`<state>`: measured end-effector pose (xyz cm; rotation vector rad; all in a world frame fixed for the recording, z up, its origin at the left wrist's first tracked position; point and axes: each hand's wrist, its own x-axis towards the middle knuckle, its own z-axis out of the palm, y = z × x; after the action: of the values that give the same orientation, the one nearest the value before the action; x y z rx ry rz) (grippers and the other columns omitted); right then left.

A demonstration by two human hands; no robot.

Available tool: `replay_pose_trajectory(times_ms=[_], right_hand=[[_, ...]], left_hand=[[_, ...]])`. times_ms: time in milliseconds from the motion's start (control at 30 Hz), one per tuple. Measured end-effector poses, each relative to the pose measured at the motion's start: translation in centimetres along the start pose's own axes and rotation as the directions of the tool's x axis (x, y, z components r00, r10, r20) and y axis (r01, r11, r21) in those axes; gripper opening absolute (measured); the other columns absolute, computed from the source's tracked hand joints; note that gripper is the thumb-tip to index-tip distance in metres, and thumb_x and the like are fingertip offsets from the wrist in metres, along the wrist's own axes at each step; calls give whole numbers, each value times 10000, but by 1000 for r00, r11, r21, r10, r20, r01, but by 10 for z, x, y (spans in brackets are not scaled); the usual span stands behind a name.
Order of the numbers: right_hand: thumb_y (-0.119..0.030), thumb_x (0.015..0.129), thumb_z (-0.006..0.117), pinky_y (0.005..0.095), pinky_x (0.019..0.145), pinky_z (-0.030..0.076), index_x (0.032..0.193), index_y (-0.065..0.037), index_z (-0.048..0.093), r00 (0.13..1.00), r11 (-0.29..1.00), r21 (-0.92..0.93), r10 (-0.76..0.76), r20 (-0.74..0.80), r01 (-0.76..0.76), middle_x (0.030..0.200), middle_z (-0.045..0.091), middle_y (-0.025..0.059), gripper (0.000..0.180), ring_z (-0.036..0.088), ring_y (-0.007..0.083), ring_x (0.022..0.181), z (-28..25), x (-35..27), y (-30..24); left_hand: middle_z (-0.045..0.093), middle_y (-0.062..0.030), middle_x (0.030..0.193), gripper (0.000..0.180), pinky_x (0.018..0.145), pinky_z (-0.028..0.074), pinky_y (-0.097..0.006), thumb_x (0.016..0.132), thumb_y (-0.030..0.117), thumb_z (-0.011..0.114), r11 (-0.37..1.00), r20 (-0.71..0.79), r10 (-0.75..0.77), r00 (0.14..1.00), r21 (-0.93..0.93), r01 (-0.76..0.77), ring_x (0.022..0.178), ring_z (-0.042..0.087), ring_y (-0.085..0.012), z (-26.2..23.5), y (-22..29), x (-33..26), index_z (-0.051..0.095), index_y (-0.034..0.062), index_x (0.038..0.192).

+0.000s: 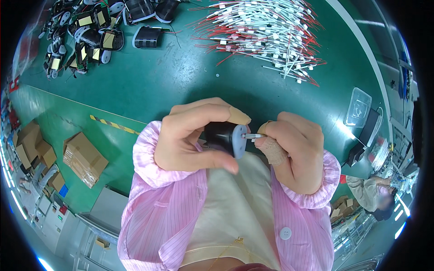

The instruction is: The person inserts red and white wires into small grey electronic components at a factory workstation. They repeatedly pick up a component, thread the wires into the holes, and place the finished unit on the table.

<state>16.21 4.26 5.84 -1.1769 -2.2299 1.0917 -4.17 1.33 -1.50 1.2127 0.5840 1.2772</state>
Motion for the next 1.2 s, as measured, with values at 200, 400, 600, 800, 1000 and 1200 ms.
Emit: replay_pose_trajectory(times_ms=[200,400,600,800,1000,1200], right_hand=[[-74,765,718,389,451,386,783,-18,604,1000,997,80,18,13,-19,609,512,99,128,506,292,492,0,-3,6],[-51,761,720,389,429,382,717,-25,552,997,976,212,33,76,-48,592,492,95,176,491,292,466,-3,-6,4],[-45,754,722,379,418,378,664,-48,490,993,990,-108,80,-87,-89,567,448,89,248,482,284,458,14,-9,-11],[-45,764,713,357,415,373,725,-19,564,993,994,73,84,-79,-78,559,480,96,156,496,278,457,11,-14,-6],[-39,807,671,335,442,384,751,-1,595,985,989,25,150,-80,-148,572,510,106,102,507,246,464,4,-4,4],[-275,983,515,251,537,367,826,-8,616,759,795,383,586,-284,-471,606,513,-34,326,438,63,522,-81,-2,83]], left_hand=[[658,-301,976,478,753,538,-399,768,139,781,966,-62,-253,965,-73,249,853,678,-323,2,6,2,587,-161,1086],[685,-260,907,380,716,536,-385,787,103,756,996,74,-65,995,58,61,789,676,-307,-2,-2,1,619,-136,1049],[689,-224,877,320,601,526,-354,747,67,764,764,46,112,993,635,-116,669,646,-290,13,9,8,646,-117,981],[678,-219,837,307,522,505,-322,736,48,761,806,87,166,982,563,-186,615,632,-274,16,16,13,648,-125,963],[676,-205,946,381,739,516,-393,780,185,762,864,58,6,998,502,-35,804,646,-327,4,13,19,647,-112,989],[569,-173,1103,423,872,427,-413,787,140,733,21,-318,432,844,939,343,1003,518,-337,-32,11,29,599,-7,1161]])
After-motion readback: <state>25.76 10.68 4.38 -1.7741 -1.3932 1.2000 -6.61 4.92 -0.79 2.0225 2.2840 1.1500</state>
